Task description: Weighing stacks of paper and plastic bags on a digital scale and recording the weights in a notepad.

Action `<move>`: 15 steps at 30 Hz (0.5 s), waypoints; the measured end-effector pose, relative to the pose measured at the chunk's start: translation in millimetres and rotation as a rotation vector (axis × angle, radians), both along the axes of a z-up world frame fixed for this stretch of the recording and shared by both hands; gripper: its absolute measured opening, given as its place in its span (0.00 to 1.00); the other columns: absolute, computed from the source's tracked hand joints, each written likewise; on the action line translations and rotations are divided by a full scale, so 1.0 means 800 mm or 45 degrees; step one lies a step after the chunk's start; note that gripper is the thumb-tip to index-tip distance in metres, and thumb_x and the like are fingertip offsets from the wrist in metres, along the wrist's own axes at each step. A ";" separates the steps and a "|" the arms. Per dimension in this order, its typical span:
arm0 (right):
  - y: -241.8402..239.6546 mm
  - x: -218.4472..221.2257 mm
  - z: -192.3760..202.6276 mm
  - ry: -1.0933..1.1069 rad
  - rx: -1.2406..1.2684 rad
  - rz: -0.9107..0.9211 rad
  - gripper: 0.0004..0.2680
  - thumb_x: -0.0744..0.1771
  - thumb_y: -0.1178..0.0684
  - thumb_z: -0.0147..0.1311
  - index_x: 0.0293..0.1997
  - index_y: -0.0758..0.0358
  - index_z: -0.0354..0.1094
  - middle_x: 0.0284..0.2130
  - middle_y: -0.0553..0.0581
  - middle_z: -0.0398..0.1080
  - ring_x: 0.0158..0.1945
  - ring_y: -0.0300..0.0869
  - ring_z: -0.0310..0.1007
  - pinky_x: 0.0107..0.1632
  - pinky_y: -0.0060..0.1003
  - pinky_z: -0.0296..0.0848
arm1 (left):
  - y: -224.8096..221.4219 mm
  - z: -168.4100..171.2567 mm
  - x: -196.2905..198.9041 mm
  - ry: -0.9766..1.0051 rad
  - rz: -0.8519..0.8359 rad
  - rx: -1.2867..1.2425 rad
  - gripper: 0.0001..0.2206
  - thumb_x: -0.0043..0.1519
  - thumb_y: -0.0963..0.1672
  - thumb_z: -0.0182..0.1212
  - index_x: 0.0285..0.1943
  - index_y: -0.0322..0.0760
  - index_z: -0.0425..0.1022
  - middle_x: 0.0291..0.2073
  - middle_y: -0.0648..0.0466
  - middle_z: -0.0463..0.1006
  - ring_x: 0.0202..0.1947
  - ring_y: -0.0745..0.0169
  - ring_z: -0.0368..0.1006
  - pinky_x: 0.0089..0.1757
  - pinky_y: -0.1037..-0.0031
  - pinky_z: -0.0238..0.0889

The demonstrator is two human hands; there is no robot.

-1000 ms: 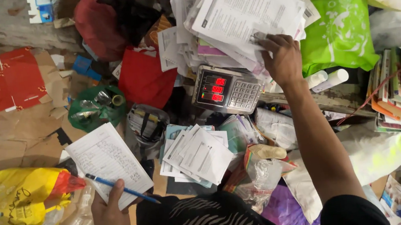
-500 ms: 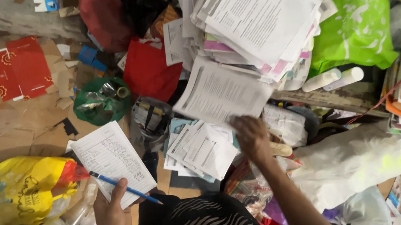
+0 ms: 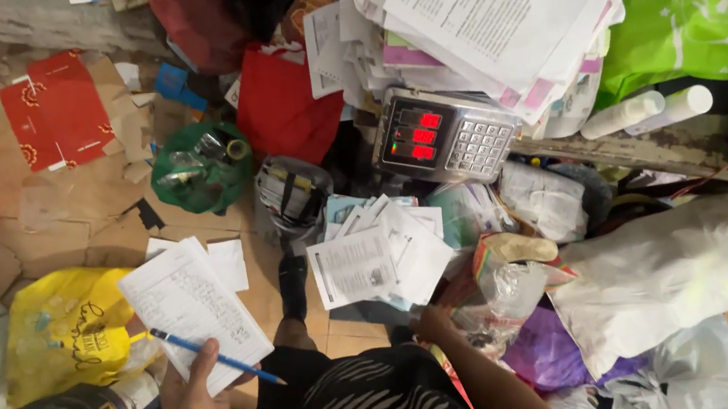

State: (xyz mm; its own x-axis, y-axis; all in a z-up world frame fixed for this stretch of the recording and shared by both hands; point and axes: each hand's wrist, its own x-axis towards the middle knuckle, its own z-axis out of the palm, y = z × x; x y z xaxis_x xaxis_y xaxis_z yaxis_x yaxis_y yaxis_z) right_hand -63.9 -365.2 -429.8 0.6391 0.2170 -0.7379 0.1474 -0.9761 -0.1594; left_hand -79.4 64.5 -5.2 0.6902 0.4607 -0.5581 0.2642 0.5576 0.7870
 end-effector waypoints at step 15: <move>0.061 0.360 0.522 -1.818 0.587 -0.141 0.16 0.65 0.54 0.66 0.57 0.68 0.70 0.54 0.71 0.70 0.58 0.61 0.68 0.59 0.52 0.67 | -0.026 0.016 0.023 0.010 -0.087 -0.058 0.18 0.64 0.41 0.57 0.62 0.25 0.66 0.43 0.44 0.80 0.36 0.55 0.79 0.33 0.68 0.75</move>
